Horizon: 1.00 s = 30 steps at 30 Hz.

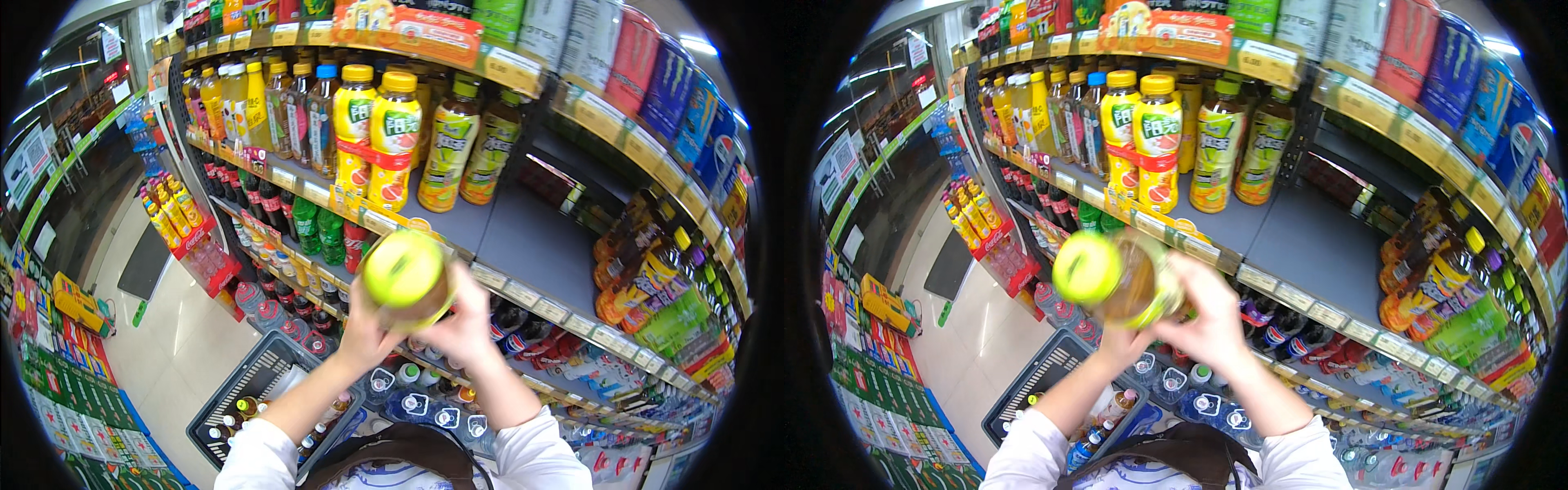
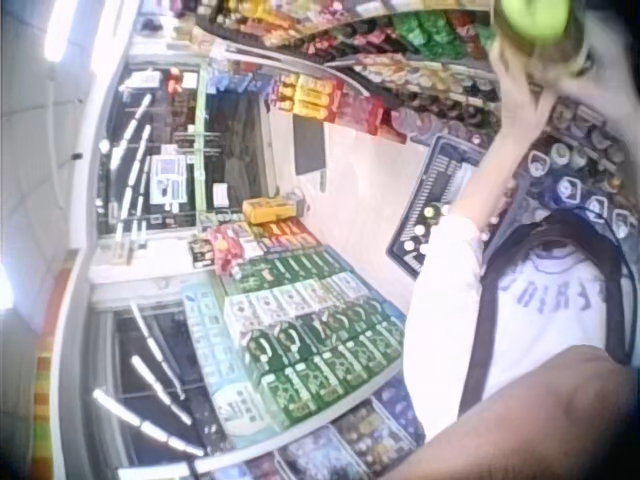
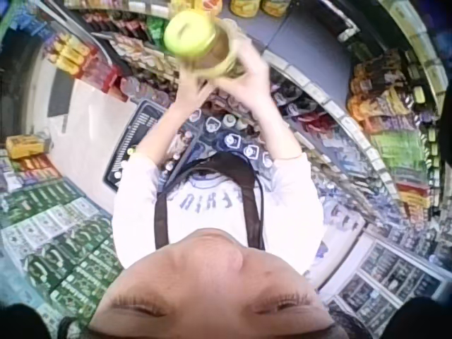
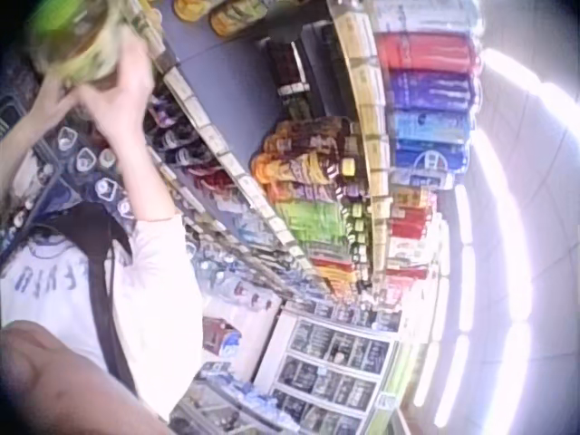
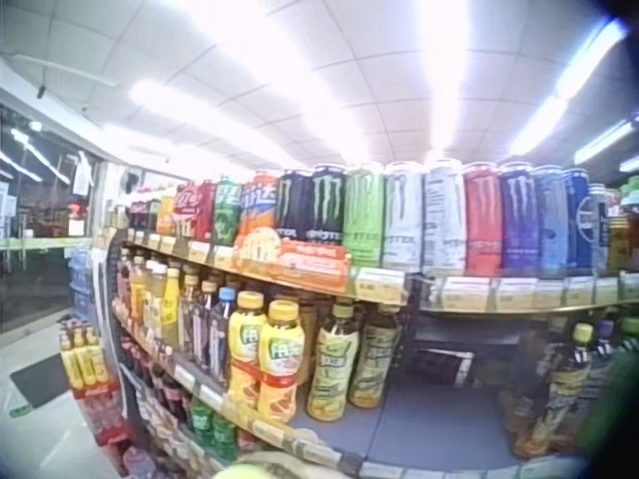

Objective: The person takes various bottled and canned beverages from a black plastic crate and places them onto shelves in a refrigerated display case. They handle multiple types of drinks, including teas, sodas, and energy drinks, arranging them in rows.

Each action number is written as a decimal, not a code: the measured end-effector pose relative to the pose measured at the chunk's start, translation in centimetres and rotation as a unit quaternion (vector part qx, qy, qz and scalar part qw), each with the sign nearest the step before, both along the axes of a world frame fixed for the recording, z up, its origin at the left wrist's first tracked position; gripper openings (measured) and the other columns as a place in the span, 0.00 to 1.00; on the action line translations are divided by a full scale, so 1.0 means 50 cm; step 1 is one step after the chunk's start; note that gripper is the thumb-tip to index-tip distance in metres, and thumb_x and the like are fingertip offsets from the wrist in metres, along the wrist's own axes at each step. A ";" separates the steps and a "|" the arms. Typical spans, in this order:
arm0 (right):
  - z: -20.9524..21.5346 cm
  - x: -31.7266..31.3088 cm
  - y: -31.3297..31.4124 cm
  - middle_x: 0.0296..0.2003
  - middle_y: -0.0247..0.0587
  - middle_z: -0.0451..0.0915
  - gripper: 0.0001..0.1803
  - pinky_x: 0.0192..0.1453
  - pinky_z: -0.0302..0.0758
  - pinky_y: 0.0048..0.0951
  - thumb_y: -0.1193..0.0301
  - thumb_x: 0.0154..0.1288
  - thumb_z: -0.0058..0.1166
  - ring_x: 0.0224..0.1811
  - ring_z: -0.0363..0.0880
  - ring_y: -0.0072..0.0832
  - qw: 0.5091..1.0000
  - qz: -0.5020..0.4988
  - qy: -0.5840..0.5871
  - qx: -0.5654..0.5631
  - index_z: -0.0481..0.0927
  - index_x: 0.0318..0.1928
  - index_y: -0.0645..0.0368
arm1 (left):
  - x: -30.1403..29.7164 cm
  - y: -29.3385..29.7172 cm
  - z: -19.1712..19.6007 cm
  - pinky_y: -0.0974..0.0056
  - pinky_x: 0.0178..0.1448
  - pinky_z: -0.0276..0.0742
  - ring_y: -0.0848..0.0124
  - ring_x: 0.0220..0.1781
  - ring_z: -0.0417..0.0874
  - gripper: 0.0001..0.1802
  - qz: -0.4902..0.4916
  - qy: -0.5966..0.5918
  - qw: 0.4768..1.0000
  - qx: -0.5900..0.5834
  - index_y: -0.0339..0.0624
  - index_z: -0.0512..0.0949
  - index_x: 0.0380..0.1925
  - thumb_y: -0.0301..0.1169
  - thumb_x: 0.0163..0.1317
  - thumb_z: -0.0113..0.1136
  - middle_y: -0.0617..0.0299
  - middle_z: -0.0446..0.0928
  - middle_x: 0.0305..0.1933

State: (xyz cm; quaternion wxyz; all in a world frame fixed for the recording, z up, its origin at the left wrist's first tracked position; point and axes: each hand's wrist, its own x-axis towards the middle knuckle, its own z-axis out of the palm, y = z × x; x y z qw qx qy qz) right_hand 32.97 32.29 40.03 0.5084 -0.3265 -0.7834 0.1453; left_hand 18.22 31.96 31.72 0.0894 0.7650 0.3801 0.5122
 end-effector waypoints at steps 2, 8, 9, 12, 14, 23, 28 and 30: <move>0.055 0.033 0.018 0.39 0.42 0.75 0.28 0.46 0.71 0.28 0.72 0.36 0.65 0.42 0.75 0.32 0.997 -0.052 0.061 0.020 0.72 0.43 0.62 | 0.049 0.029 0.111 0.56 0.57 0.62 0.46 0.56 0.62 0.38 0.012 0.019 0.998 0.052 0.32 0.50 0.58 0.32 0.51 0.57 0.40 0.56 0.55; 0.070 0.117 0.122 0.36 0.42 0.77 0.26 0.42 0.73 0.27 0.71 0.38 0.66 0.38 0.77 0.27 0.984 -0.097 0.147 -0.017 0.73 0.41 0.65 | 0.167 0.126 0.193 0.59 0.59 0.61 0.49 0.57 0.64 0.34 -0.056 -0.066 0.995 -0.046 0.31 0.51 0.57 0.22 0.49 0.53 0.41 0.62 0.54; 0.070 0.123 0.135 0.36 0.43 0.77 0.26 0.42 0.73 0.27 0.71 0.38 0.66 0.38 0.77 0.27 0.982 -0.106 0.154 -0.016 0.73 0.41 0.65 | 0.176 0.144 0.192 0.59 0.59 0.61 0.50 0.57 0.64 0.35 -0.056 -0.065 0.995 -0.058 0.31 0.50 0.58 0.21 0.49 0.52 0.41 0.62 0.53; 0.058 0.135 0.165 0.36 0.44 0.78 0.26 0.42 0.73 0.28 0.70 0.38 0.65 0.38 0.78 0.29 0.980 -0.128 0.146 -0.041 0.73 0.41 0.65 | 0.193 0.187 0.183 0.60 0.53 0.67 0.48 0.54 0.67 0.41 -0.036 -0.005 0.995 -0.091 0.24 0.42 0.59 0.21 0.49 0.53 0.35 0.60 0.54; 0.042 0.138 0.189 0.37 0.47 0.78 0.27 0.42 0.74 0.29 0.68 0.39 0.65 0.38 0.79 0.34 0.981 -0.152 0.116 -0.034 0.73 0.42 0.66 | 0.201 0.221 0.156 0.61 0.53 0.67 0.50 0.53 0.69 0.39 -0.036 -0.016 0.994 -0.101 0.23 0.45 0.59 0.21 0.49 0.53 0.35 0.63 0.52; -0.001 0.153 0.307 0.40 0.55 0.73 0.34 0.45 0.70 0.38 0.61 0.40 0.64 0.44 0.72 0.48 0.973 -0.207 0.065 -0.075 0.68 0.46 0.67 | 0.221 0.300 0.138 0.57 0.47 0.70 0.49 0.47 0.73 0.27 0.023 -0.016 0.994 -0.107 0.25 0.60 0.49 0.13 0.45 0.49 0.38 0.70 0.44; -0.017 0.151 0.309 0.41 0.57 0.70 0.37 0.45 0.69 0.39 0.59 0.42 0.63 0.44 0.71 0.49 0.971 -0.224 0.057 -0.064 0.64 0.49 0.67 | 0.223 0.294 0.132 0.57 0.45 0.70 0.48 0.46 0.72 0.27 0.034 -0.003 0.995 -0.098 0.27 0.59 0.51 0.15 0.47 0.49 0.38 0.71 0.42; -0.018 0.148 0.306 0.41 0.57 0.69 0.37 0.45 0.70 0.39 0.58 0.43 0.63 0.44 0.71 0.50 0.971 -0.223 0.052 -0.064 0.63 0.50 0.66 | 0.223 0.297 0.126 0.56 0.45 0.70 0.48 0.45 0.72 0.25 0.040 -0.011 0.995 -0.086 0.28 0.59 0.50 0.17 0.48 0.49 0.38 0.71 0.42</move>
